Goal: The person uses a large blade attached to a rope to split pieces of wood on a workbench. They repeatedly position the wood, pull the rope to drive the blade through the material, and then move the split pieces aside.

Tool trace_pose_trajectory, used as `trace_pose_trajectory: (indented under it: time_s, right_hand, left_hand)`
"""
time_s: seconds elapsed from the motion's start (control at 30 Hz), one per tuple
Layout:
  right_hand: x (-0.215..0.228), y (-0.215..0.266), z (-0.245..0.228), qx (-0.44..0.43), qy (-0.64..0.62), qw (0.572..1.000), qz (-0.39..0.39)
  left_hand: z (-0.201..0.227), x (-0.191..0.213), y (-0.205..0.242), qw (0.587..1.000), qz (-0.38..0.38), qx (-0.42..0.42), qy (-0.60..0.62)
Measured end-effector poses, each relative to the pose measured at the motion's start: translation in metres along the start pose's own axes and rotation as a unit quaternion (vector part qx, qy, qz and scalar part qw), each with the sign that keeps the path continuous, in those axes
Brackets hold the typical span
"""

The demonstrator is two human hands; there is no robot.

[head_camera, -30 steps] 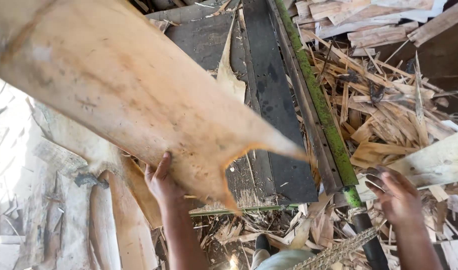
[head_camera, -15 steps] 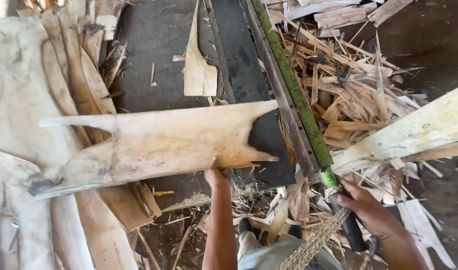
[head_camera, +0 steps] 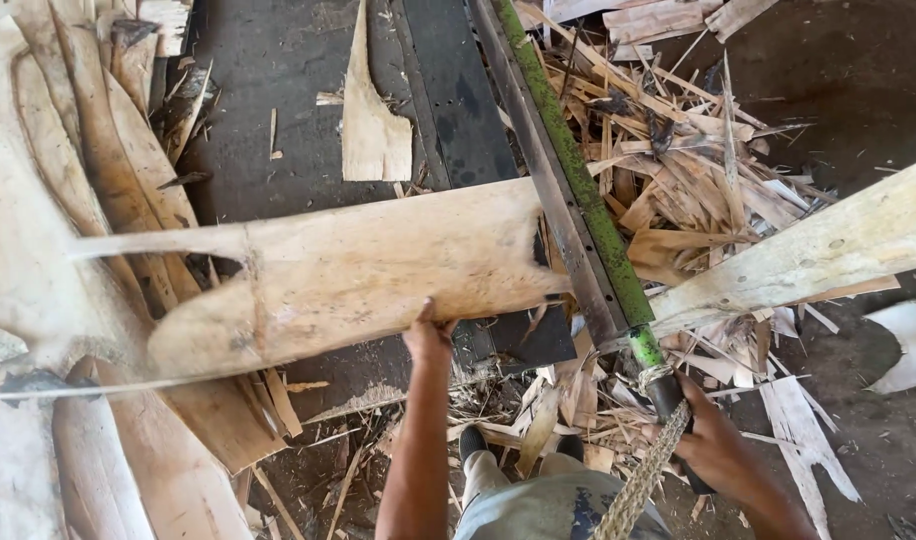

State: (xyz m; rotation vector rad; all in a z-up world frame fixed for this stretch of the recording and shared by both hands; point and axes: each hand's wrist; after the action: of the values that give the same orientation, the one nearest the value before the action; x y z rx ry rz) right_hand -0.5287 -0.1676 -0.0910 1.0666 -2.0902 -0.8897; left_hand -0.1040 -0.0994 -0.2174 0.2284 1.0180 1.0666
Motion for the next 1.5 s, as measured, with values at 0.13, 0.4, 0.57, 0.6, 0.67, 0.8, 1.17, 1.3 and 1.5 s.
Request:
trace_pose_trajectory:
  time_s: [0.13, 0.4, 0.57, 0.6, 0.67, 0.8, 1.17, 1.3, 1.5]
  right_hand:
    - [-0.005, -0.027, 0.039, 0.110, 0.130, 0.984, 0.053]
    - [-0.037, -0.047, 0.021, 0.017, 0.066, 0.995, 0.069]
    - [-0.033, -0.039, 0.014, 0.000, 0.090, 0.994, 0.067]
    - [-0.028, -0.036, 0.009, 0.002, 0.098, 0.993, 0.060]
    - [-0.011, -0.003, -0.009, 0.027, 0.129, 0.990, 0.051]
    - [0.027, 0.073, -0.076, 0.002, 0.202, 0.979, 0.041]
    - [-0.050, -0.160, 0.137, 0.015, 0.163, 0.981, 0.104]
    - [-0.034, -0.116, 0.058, 0.028, 0.083, 0.994, 0.061]
    - [-0.021, 0.014, -0.026, 0.011, -0.001, 1.000, 0.019]
  left_hand:
    - [-0.051, 0.003, -0.029, 0.999, 0.036, 0.014, -0.023]
    - [-0.041, -0.006, -0.043, 0.999, 0.051, -0.002, 0.004]
    - [-0.047, -0.011, -0.033, 0.998, 0.063, 0.001, 0.012]
    - [-0.045, -0.013, -0.031, 0.997, 0.071, -0.001, 0.013]
    - [-0.044, -0.006, -0.037, 0.998, 0.063, -0.005, 0.002]
    - [-0.040, -0.005, -0.038, 0.998, 0.054, -0.014, 0.009]
    - [-0.061, 0.024, -0.043, 1.000, 0.024, -0.017, -0.004]
    - [-0.052, 0.012, -0.054, 0.998, -0.017, -0.050, 0.021]
    - [-0.049, 0.029, -0.050, 0.998, -0.028, -0.032, 0.039]
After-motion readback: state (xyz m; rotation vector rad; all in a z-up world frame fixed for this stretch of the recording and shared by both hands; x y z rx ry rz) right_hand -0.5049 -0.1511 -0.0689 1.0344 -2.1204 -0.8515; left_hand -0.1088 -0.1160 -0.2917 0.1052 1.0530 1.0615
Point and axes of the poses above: each hand's wrist, its own y-axis away from the middle knuckle, its own x-axis out of the back of the hand, z = x × y, and after that the axes turned 15 degrees about -z, right-handed
